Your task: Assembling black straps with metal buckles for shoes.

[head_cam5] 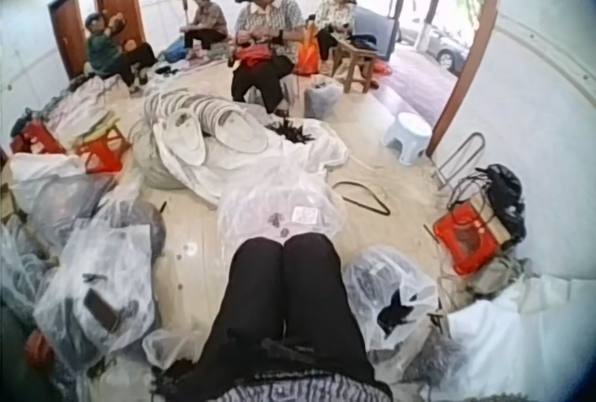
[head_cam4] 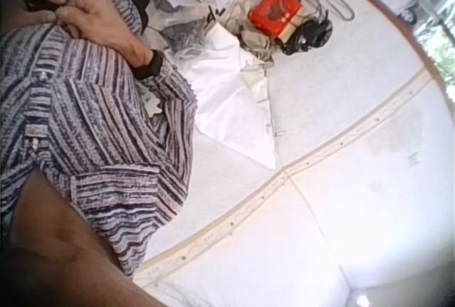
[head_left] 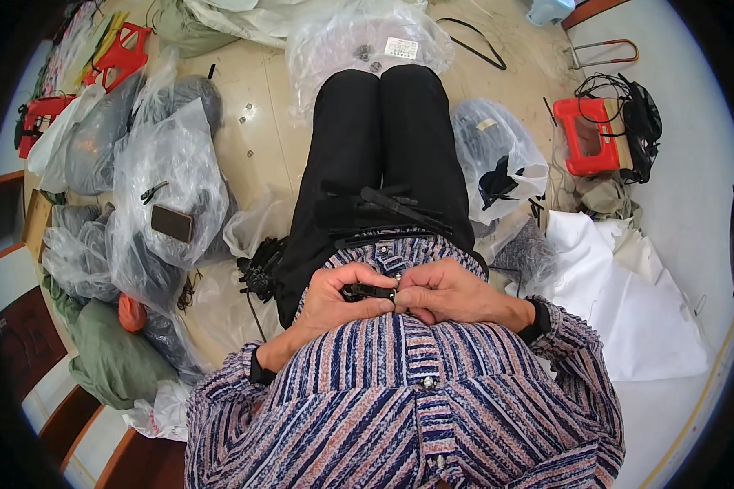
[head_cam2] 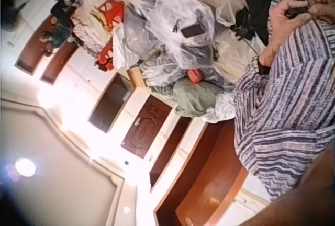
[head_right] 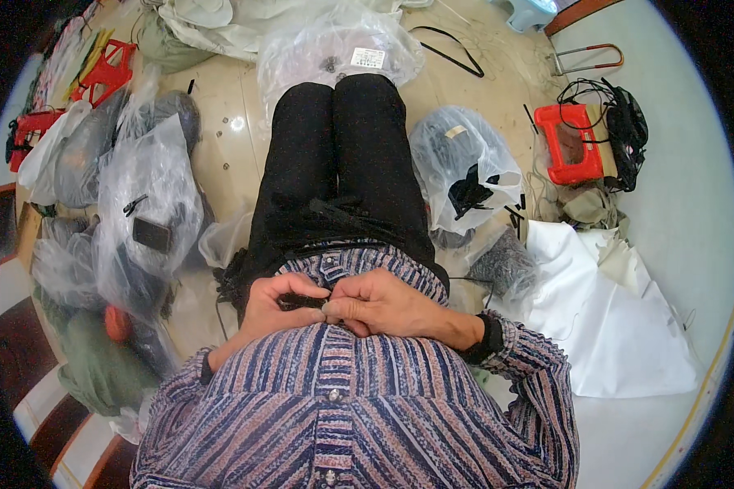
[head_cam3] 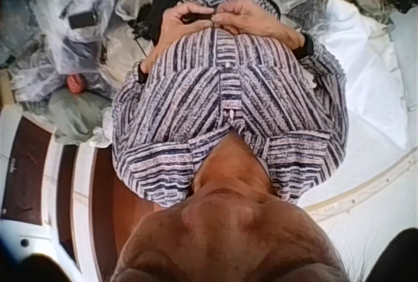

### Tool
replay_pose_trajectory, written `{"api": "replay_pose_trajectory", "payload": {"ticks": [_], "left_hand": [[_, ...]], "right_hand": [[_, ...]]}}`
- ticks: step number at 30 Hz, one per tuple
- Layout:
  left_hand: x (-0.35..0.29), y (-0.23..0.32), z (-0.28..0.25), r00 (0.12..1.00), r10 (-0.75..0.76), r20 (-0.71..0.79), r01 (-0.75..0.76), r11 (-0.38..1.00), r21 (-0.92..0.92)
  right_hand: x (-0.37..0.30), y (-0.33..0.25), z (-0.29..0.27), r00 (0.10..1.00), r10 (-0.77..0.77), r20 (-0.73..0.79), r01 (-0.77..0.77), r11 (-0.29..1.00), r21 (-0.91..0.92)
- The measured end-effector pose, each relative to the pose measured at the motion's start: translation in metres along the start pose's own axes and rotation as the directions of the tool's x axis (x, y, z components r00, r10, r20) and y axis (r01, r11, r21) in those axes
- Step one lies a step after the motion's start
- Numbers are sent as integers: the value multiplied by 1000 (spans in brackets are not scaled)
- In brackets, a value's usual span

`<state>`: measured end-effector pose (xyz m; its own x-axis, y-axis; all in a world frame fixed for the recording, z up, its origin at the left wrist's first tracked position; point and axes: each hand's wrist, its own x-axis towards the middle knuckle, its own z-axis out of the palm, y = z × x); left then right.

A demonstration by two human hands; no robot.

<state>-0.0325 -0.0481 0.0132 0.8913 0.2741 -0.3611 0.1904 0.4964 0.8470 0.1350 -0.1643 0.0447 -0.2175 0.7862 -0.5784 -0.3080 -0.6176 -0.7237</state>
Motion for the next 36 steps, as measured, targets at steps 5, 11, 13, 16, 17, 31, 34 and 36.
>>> {"api": "replay_pose_trajectory", "payload": {"ticks": [5,11,13,16,17,31,34,36], "left_hand": [[1,-3,0,999,-49,16,50,999,-22],[2,-2,2,999,11,34,-11,1000,25],[4,3,5,999,-46,25,46,999,-2],[7,4,4,995,-99,-18,100,993,67],[10,7,4,996,-91,-15,92,993,71],[32,23,5,975,35,-221,102,811,575],[32,28,8,967,59,-249,78,859,506],[29,30,12,963,61,-261,69,885,461]], "right_hand": [[2,5,-1,1000,20,-7,-20,1000,-7],[4,1,-3,993,118,8,-118,993,13],[6,2,-7,992,125,11,-125,992,34],[9,0,-13,984,157,83,-167,977,135],[10,-1,-13,990,142,-6,-140,983,119],[40,0,-9,811,-585,-21,132,218,-967],[40,4,-10,732,-674,-98,144,293,-945],[33,4,-7,880,-297,-370,172,927,-334]]}}
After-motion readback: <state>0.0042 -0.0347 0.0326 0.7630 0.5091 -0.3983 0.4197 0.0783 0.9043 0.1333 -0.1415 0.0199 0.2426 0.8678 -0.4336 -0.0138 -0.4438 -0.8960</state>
